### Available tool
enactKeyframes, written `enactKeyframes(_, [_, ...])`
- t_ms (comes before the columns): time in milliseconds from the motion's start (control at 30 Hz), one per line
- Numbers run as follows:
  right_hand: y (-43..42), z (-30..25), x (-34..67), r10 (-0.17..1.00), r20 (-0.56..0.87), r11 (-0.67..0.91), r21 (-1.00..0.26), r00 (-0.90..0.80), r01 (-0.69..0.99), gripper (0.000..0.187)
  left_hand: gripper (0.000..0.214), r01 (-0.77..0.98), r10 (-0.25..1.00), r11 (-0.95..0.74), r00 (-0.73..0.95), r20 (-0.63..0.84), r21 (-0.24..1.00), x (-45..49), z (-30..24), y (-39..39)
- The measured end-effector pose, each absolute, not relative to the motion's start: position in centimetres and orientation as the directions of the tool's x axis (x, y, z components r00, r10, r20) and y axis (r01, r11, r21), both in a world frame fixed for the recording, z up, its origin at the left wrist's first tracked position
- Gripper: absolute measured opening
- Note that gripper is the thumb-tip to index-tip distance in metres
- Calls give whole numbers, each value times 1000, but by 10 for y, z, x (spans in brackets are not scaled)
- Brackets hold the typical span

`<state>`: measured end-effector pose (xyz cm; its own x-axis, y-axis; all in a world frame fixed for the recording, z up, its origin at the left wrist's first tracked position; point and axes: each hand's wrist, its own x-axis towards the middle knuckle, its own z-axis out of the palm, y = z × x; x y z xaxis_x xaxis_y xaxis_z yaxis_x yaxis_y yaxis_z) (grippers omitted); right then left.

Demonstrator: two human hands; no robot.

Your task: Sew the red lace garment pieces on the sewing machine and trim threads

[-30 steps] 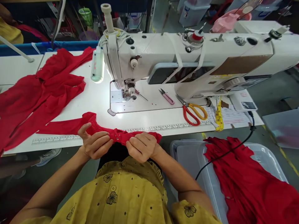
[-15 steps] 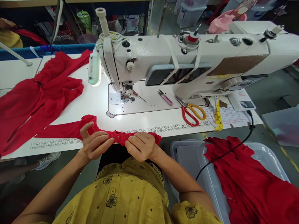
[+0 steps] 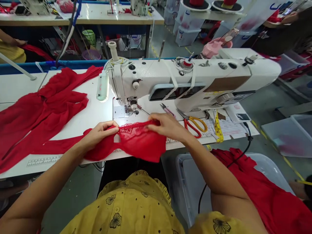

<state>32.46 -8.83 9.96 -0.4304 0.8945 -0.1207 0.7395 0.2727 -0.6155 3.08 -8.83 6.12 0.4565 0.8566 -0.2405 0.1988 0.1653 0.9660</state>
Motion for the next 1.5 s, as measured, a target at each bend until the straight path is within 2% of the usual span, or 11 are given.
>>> enactKeyframes(67, [-73,94,322,947,27,310,-331,-319,891,12,34,152,872,226,409,-270,962,39,56,-79])
enactKeyframes(100, [-68,88,319,951,74,308,-234,-299,922,15,34,124,873,259,396,-287,958,42,54,-76])
enactKeyframes(167, [-60,74,312,950,120,307,-167,-290,937,19,34,74,867,305,391,-309,949,44,51,-71])
enactKeyframes(233, [-56,59,307,946,148,315,-215,-288,924,21,32,46,856,328,407,-318,943,41,50,-69])
enactKeyframes(367, [-49,35,304,932,251,348,-408,-263,844,22,29,13,842,356,430,-327,934,34,49,-69])
enactKeyframes(467, [-46,27,306,918,329,362,-470,-221,805,23,26,5,834,372,438,-337,928,34,49,-69])
enactKeyframes(767, [-49,24,309,884,422,380,-394,-203,837,29,21,34,840,335,442,-315,941,37,49,-70])
enactKeyframes(1167, [-50,16,308,822,527,417,-298,-216,859,29,27,9,802,412,470,-368,911,37,52,-70])
enactKeyframes(1500, [-51,13,306,814,544,407,-281,-206,869,31,29,22,765,451,505,-399,892,36,51,-72])
